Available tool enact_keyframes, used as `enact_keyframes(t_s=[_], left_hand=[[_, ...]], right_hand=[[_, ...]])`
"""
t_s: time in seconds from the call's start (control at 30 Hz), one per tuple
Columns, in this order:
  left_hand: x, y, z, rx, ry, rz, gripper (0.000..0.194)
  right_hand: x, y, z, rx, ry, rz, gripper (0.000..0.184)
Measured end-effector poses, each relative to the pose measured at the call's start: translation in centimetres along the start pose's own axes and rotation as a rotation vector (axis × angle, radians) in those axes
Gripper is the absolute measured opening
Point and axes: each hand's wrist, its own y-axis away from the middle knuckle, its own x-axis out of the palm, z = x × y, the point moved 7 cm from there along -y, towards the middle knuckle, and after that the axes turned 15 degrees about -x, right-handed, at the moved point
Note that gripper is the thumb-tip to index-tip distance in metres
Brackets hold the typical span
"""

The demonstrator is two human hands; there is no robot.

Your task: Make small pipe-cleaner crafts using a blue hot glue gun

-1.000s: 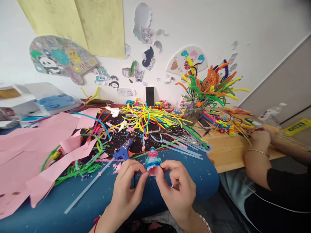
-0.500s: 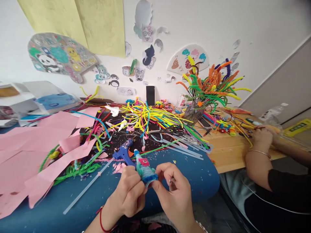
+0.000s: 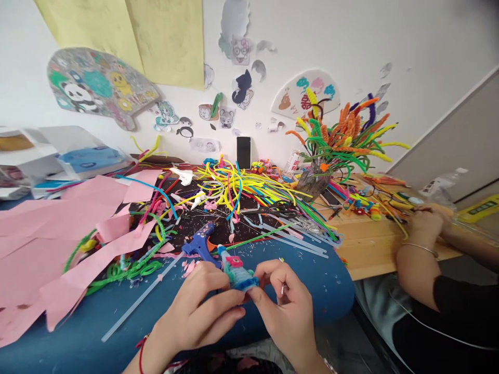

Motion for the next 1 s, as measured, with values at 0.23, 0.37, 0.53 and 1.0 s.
enact_keyframes(t_s=[0.23, 0.37, 0.53, 1.0], left_hand=[[0.6, 0.0, 0.3, -0.223, -0.155, -0.056, 0.013], [1.7, 0.5, 0.3, -0.330, -0.256, -0.157, 0.016], [3.1, 0.7, 0.1, -0.359, -0.202, -0.140, 0.018], [2.2, 0.3, 1.9, -0.293, 0.106, 0.165, 0.021]], right_hand=[[-0.2, 0.2, 0.7, -0.151, 0.202, -0.060, 0.038], [0.2, 0.9, 1.3, -0.263, 0.358, -0.105, 0.038], [0.4, 1.6, 1.4, -0.277, 0.407, -0.138, 0.037], [-0.7, 0.0, 2.8, -0.511, 0.403, 0.454, 0.029]])
